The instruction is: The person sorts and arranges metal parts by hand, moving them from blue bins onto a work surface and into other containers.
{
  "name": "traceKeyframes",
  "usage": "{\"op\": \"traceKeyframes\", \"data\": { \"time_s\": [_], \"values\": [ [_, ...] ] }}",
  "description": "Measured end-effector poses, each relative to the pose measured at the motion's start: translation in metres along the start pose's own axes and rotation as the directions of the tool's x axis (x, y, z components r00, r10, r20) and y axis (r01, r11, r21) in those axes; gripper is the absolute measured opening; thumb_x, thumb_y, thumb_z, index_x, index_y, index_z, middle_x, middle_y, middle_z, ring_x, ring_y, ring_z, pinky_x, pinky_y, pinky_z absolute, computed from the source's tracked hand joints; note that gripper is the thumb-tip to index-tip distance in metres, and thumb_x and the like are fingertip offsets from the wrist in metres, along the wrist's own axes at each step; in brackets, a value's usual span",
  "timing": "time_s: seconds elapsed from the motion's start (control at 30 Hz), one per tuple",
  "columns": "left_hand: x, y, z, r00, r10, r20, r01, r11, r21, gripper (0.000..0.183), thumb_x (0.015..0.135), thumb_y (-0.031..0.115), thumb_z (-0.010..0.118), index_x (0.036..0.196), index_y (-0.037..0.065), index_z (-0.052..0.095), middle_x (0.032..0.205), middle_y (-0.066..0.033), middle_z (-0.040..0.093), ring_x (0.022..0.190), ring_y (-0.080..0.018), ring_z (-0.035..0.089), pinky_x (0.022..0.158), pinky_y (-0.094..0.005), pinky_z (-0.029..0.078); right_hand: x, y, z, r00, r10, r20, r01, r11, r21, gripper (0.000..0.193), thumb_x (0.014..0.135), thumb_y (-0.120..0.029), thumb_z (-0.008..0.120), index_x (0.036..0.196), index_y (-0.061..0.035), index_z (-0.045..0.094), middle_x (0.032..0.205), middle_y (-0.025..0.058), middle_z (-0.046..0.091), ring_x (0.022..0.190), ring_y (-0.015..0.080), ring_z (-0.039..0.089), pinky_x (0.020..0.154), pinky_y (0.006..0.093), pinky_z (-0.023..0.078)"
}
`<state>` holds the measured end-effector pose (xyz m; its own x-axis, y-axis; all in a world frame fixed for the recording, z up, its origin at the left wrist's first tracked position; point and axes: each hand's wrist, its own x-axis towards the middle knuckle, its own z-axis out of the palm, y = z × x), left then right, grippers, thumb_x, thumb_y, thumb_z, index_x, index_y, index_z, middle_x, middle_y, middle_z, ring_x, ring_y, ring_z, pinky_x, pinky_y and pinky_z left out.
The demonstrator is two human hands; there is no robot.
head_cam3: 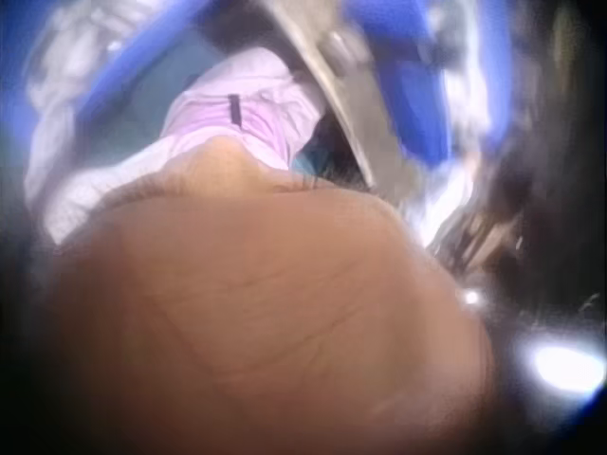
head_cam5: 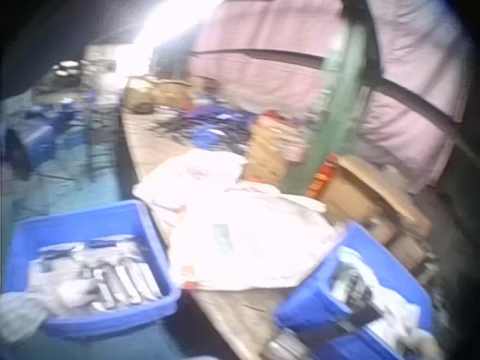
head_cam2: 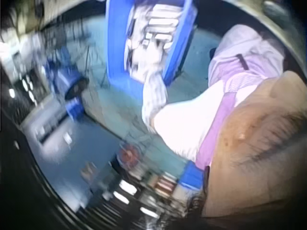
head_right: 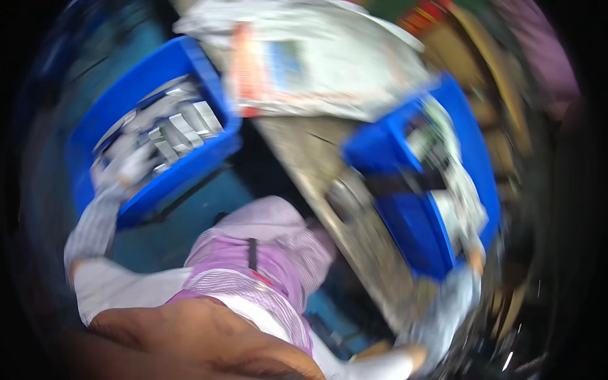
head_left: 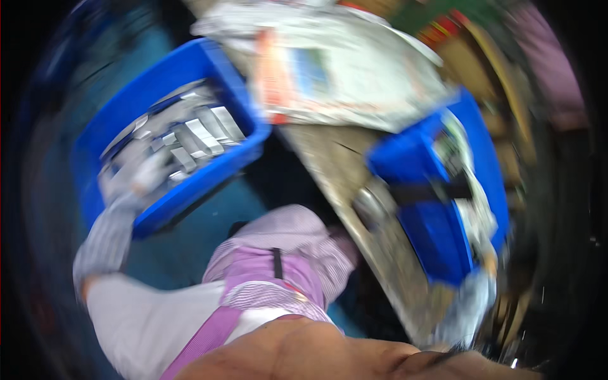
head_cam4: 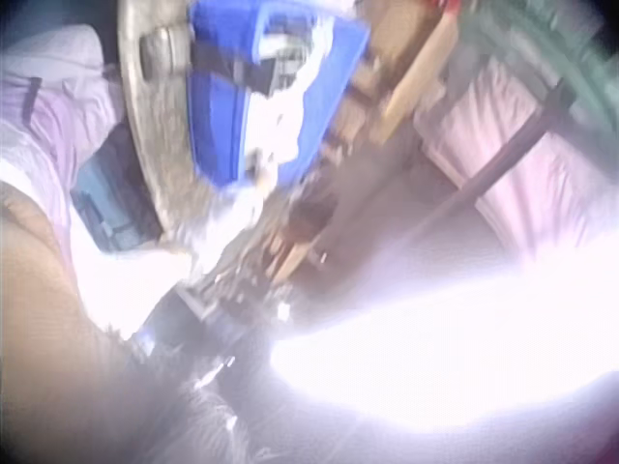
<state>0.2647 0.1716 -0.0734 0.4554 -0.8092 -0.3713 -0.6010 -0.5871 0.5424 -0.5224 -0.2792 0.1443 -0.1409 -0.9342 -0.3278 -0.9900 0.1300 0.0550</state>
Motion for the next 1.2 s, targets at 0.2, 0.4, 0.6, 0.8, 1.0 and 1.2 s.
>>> {"op": "traceKeyframes", "data": {
  "time_s": [0.2, 0.4, 0.6, 0.8, 1.0, 1.2],
  "values": [
    [-0.014, 0.049, -0.026, 0.859, 0.335, -0.386, -0.324, 0.941, 0.094, 0.034, 0.104, 0.007, 0.052, 0.136, -0.004, 0.058, 0.135, -0.02, 0.063, 0.126, -0.0289, 0.061, 0.105, -0.0336, 0.047, 0.072, 0.058, 0.01, 0.996, 0.067, 0.055, -0.065, 0.997, -0.039, 0.059, 0.08, -0.058, 0.075, 0.083, 0.0001, 0.077, 0.073, 0.008, 0.071, 0.065, 0.0178, 0.062, 0.062, 0.0386, 0.049],
    [0.001, 0.209, 0.029, 0.366, 0.866, -0.341, -0.801, 0.48, 0.358, 0.036, 0.087, 0.0, 0.072, 0.123, 0.002, 0.068, 0.11, -0.0153, 0.073, 0.096, -0.0311, 0.071, 0.081, -0.0397, 0.056, 0.007, 0.071, -0.009, 0.923, 0.371, -0.105, -0.192, 0.68, 0.708, 0.028, 0.079, -0.032, 0.083, 0.075, -0.0062, 0.072, 0.066, 0.005, 0.064, 0.057, 0.0152, 0.056, 0.05, 0.036, 0.04],
    [-0.014, 0.287, 0.08, 0.264, 0.941, -0.213, -0.921, 0.312, 0.234, 0.033, 0.082, 0.006, 0.077, 0.114, 0.005, 0.069, 0.108, -0.0115, 0.073, 0.096, -0.0294, 0.071, 0.08, -0.0394, 0.055, -0.094, 0.018, -0.027, 0.116, -0.112, -0.987, 0.349, 0.935, -0.065, 0.021, 0.091, -0.017, 0.063, 0.09, -0.0017, 0.076, 0.098, 0.0101, 0.075, 0.087, 0.0221, 0.069, 0.073, 0.0367, 0.055],
    [0.001, 0.328, 0.165, 0.359, 0.902, -0.24, -0.933, 0.35, -0.081, 0.024, 0.084, 0.008, 0.076, 0.107, 0.002, 0.071, 0.095, -0.0126, 0.075, 0.083, -0.0291, 0.074, 0.071, -0.0374, 0.058, -0.226, -0.138, 0.051, 0.805, -0.045, -0.592, 0.593, 0.079, 0.801, 0.023, 0.096, -0.015, 0.063, 0.112, 0.0, 0.069, 0.096, 0.0091, 0.072, 0.064, 0.0084, 0.061, 0.054, 0.0184, 0.044],
    [0.004, 0.304, 0.213, 0.568, 0.803, -0.181, -0.793, 0.475, -0.381, 0.023, 0.086, 0.01, 0.076, 0.108, 0.001, 0.072, 0.093, -0.0109, 0.075, 0.076, -0.0247, 0.074, 0.069, -0.033, 0.06, -0.162, -0.234, 0.13, 0.9, -0.205, -0.385, 0.42, 0.169, 0.892, 0.022, 0.088, -0.006, 0.071, 0.109, -0.0007, 0.068, 0.084, 0.0057, 0.072, 0.065, 0.0108, 0.063, 0.061, 0.0266, 0.05],
    [0.021, 0.334, 0.173, 0.551, 0.791, -0.267, -0.834, 0.531, -0.147, 0.027, 0.087, 0.002, 0.069, 0.114, 0.004, 0.072, 0.095, -0.007, 0.074, 0.077, -0.0195, 0.074, 0.065, -0.0284, 0.06, -0.15, -0.24, 0.119, 0.759, -0.43, -0.489, 0.649, 0.444, 0.618, 0.021, 0.081, -0.008, 0.073, 0.101, -0.0018, 0.067, 0.091, 0.0159, 0.074, 0.087, 0.0362, 0.072, 0.077, 0.0402, 0.056]
  ]
}}
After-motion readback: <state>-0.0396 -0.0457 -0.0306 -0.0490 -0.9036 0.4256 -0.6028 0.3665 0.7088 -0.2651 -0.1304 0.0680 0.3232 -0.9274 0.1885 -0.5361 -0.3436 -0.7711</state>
